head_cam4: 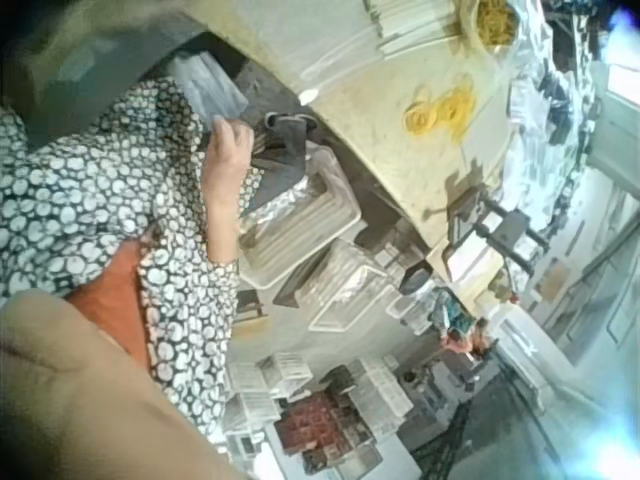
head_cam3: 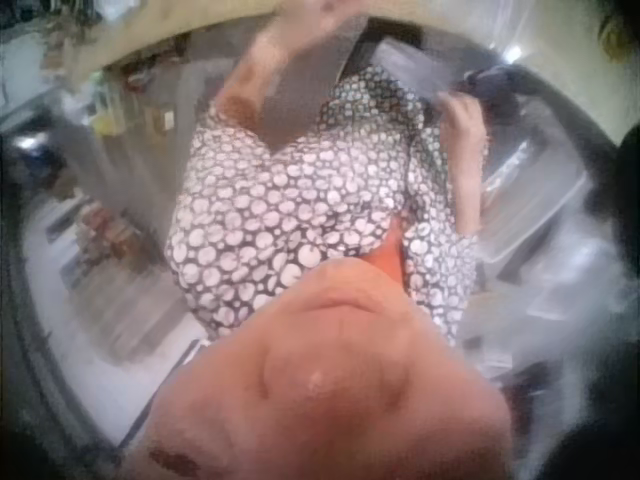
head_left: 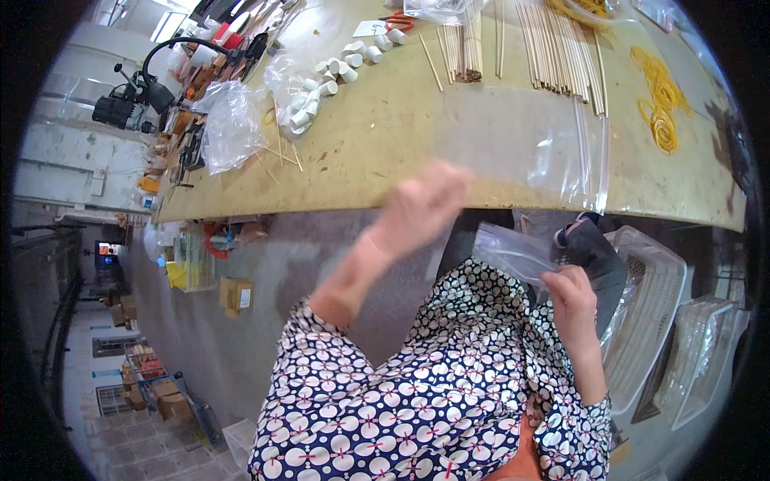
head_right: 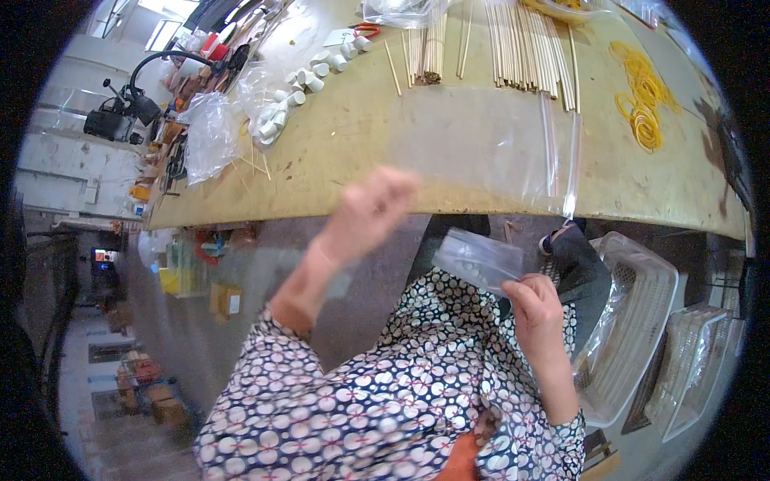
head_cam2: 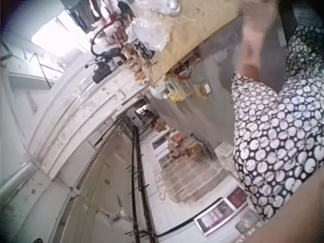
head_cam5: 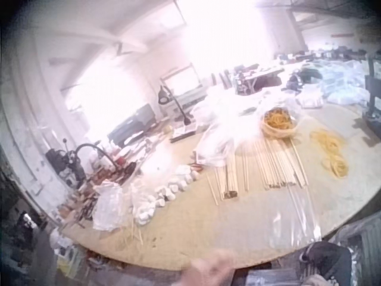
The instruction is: The person repeatedly opens small clear plastic bags, places a wooden stick and a yellow rubber band into each bag, and seals them. The process is repeated continuously with materials taken from the table.
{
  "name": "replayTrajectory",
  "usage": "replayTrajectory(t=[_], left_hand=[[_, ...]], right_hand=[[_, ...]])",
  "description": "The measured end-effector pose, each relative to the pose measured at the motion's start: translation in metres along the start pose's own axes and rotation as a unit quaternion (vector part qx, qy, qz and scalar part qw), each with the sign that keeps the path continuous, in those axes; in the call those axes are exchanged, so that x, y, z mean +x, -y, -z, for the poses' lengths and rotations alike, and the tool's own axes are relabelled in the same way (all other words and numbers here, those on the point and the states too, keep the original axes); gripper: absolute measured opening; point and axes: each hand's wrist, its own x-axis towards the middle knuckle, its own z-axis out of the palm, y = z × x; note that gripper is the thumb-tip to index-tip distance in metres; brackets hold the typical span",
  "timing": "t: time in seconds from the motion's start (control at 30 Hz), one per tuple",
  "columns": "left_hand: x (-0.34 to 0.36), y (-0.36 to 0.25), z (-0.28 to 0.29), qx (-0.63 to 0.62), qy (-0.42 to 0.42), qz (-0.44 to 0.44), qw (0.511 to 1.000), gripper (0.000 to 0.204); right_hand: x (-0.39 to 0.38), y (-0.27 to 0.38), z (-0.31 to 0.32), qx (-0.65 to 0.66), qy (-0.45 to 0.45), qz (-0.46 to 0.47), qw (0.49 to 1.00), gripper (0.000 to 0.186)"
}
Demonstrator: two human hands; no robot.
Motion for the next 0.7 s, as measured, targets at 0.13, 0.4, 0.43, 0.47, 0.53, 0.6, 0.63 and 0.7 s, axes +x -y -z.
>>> replayTrajectory(t=[0.13, 0.4, 0.43, 0.47, 0.53, 0.6, 0.63, 0.7], left_hand=[[0.07, 0.106, 0.067, 0.192, -0.158, 0.148, 0.957, 0.037], [0.146, 0.203, 0.102, 0.422, -0.048, 0.266, 0.866, 0.059], [0.145, 0.203, 0.098, 0.431, -0.034, 0.272, 0.86, 0.059], [0.14, 0.203, 0.095, 0.444, -0.043, 0.258, 0.857, 0.054], [0.13, 0.198, 0.091, 0.445, -0.05, 0.231, 0.864, 0.05], [0.125, 0.197, 0.091, 0.437, -0.055, 0.199, 0.875, 0.045], [0.122, 0.201, 0.093, 0.428, -0.058, 0.18, 0.884, 0.042], [0.115, 0.211, 0.098, 0.411, -0.062, 0.141, 0.898, 0.037]], right_hand=[[-0.001, 0.011, -0.001, -0.055, -0.012, 0.011, 0.998, 0.019], [-0.009, 0.022, -0.001, -0.129, -0.032, -0.019, 0.991, 0.025], [-0.008, 0.023, -0.001, -0.131, -0.031, -0.019, 0.991, 0.025], [-0.008, 0.023, -0.001, -0.132, -0.03, -0.018, 0.991, 0.025], [-0.007, 0.024, 0.0, -0.136, -0.022, -0.022, 0.99, 0.021], [0.001, 0.028, 0.003, -0.131, -0.021, 0.003, 0.991, 0.018], [0.005, 0.029, 0.004, -0.127, -0.021, 0.017, 0.991, 0.018], [0.008, 0.027, 0.004, -0.127, -0.016, 0.03, 0.991, 0.016]])
